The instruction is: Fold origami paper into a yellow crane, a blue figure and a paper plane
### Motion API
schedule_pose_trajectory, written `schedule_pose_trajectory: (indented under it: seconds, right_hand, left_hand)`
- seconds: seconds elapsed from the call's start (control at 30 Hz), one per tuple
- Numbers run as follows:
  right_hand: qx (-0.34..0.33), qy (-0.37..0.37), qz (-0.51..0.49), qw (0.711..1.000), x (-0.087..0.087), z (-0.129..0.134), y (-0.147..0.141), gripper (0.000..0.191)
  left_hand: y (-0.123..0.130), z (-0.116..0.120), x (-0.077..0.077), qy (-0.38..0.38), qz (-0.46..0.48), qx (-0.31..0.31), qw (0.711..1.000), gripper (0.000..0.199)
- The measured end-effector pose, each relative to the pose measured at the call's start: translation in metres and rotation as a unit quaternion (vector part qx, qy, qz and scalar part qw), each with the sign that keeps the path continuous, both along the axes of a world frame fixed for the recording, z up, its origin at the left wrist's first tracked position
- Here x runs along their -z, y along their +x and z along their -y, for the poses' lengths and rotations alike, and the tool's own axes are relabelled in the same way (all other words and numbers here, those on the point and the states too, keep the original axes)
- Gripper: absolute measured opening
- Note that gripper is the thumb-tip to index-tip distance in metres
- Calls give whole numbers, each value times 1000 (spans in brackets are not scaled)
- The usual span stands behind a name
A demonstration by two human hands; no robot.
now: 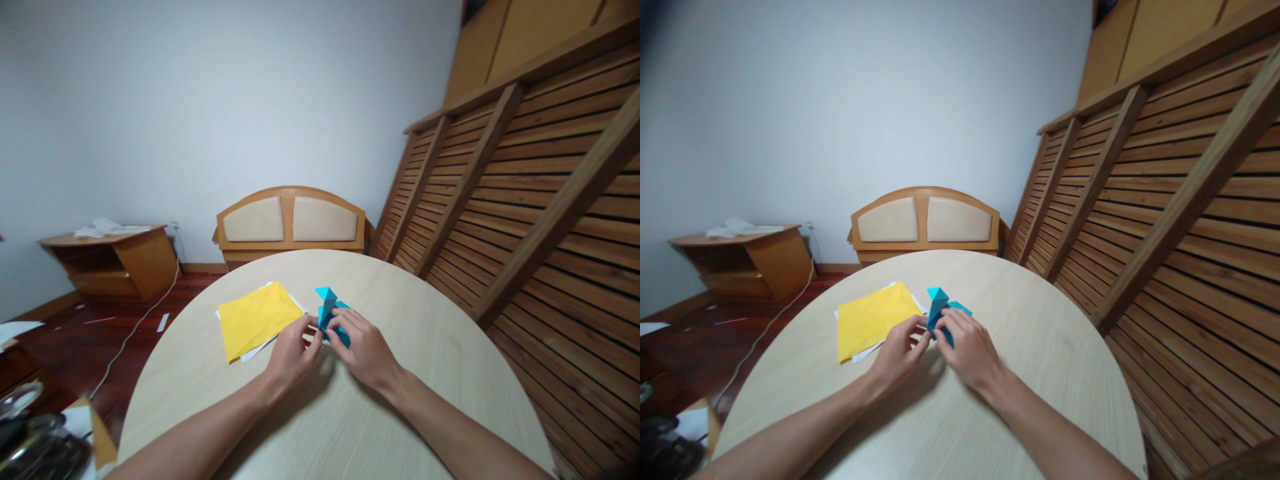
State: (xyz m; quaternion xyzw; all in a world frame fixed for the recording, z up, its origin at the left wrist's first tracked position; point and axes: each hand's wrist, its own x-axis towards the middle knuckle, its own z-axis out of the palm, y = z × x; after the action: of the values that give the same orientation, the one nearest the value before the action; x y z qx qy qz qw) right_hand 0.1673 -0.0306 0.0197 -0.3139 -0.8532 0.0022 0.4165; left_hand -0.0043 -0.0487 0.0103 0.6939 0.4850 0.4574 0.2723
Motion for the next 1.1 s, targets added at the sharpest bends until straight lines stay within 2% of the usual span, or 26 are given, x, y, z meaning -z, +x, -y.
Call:
schedule_pose_trajectory:
  seconds: [0.13, 0.23, 0.37, 0.43, 0.63, 0.73, 0.83, 0.97, 1.1]
  right_hand:
    - [7, 52, 41, 998, 0, -4, 1, 7]
    - [2, 95, 62, 993, 0, -5, 2, 10]
    - [-11, 136, 73, 988, 1, -6, 2, 12]
    - [-8, 141, 55, 988, 2, -6, 2, 13]
    - [52, 133, -60, 988, -2, -7, 11, 12]
    - [93, 96, -121, 984, -4, -13, 19, 13]
    - [111, 22, -184, 976, -5, -24, 29, 17]
    - [91, -78, -219, 968, -7, -37, 40, 26]
    - [66, -151, -198, 966, -11, -43, 50, 31]
  left_hand:
    - [0, -3, 6, -14, 57, -2, 998, 35]
    - [0, -6, 10, -20, 58, -4, 998, 44]
    - [-1, -9, 9, -28, 66, -27, 997, 29]
    - [-3, -11, 8, -38, 84, -38, 995, 26]
    - [-11, -19, 7, -43, 131, -71, 988, 36]
    - [-13, -20, 3, -77, 174, -76, 979, 43]
    - [-13, -18, 0, -116, 233, -60, 964, 46]
    - [-10, -15, -1, -176, 287, -16, 941, 45]
    - [-9, -13, -1, -206, 281, 9, 937, 43]
